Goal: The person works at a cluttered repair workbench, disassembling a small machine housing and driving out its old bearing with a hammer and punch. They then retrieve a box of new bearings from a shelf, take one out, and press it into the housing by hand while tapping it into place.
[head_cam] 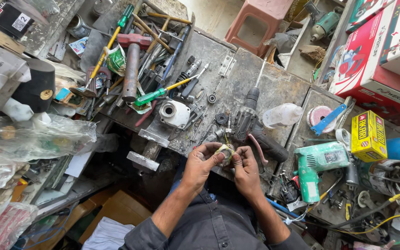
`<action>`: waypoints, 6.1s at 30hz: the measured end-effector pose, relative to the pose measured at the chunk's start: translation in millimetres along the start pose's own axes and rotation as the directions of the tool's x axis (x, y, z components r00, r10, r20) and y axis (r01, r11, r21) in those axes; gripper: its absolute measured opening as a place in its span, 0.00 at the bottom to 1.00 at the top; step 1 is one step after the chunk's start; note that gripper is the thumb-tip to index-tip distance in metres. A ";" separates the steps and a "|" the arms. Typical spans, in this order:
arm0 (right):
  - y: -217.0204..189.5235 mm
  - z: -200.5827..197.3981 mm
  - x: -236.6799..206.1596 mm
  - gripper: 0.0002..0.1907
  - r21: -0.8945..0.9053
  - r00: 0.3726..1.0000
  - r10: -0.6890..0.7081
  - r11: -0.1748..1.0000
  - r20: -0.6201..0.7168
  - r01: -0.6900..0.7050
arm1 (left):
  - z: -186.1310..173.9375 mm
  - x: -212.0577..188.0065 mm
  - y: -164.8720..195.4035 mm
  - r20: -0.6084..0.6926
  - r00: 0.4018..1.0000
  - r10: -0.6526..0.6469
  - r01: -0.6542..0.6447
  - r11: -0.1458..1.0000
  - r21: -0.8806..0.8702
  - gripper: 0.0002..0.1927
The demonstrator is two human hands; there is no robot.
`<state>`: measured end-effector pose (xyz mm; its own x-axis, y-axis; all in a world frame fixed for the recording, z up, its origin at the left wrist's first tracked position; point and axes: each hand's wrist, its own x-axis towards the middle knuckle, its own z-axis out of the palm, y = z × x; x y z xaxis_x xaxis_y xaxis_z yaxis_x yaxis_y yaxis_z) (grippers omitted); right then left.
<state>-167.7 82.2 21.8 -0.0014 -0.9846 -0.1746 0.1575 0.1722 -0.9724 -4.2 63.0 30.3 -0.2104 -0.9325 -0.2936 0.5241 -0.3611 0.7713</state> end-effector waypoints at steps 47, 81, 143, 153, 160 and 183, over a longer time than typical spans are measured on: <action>-64.0 17.4 25.3 0.06 -0.561 0.919 -0.307 0.728 0.249 0.395 | 9.5 11.8 59.2 0.149 0.955 0.257 -0.268 0.531 0.804 0.07; -47.8 -20.8 15.0 0.06 -0.482 0.899 -0.255 0.774 0.357 0.411 | -28.6 47.8 -1.1 -0.025 0.993 -0.111 0.106 0.983 -0.152 0.04; 3.7 -28.0 28.8 0.17 0.525 0.911 0.409 0.763 0.060 -0.377 | -35.4 6.3 115.9 0.008 0.743 0.669 -0.310 0.333 0.890 0.14; -2.6 -8.4 42.4 0.19 0.413 0.875 0.434 0.771 0.213 -0.484 | -69.7 50.1 142.8 0.104 0.772 0.626 -0.132 -0.002 0.991 0.37; -4.5 9.9 52.6 0.13 0.395 0.914 0.351 0.825 0.203 -0.405 | -80.7 56.9 140.9 0.136 0.759 0.637 -0.218 0.053 0.974 0.38; -0.4 3.0 47.4 0.14 0.377 0.922 0.367 0.842 0.125 -0.386 | -106.7 94.6 192.7 0.421 0.849 0.318 -0.170 -0.589 0.790 0.11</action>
<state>-164.9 35.3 14.3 0.1798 -0.8481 -0.4985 0.5056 0.5143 -0.6927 165.0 -95.8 90.9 -0.3591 -0.9036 0.2337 -0.9247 0.3783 0.0415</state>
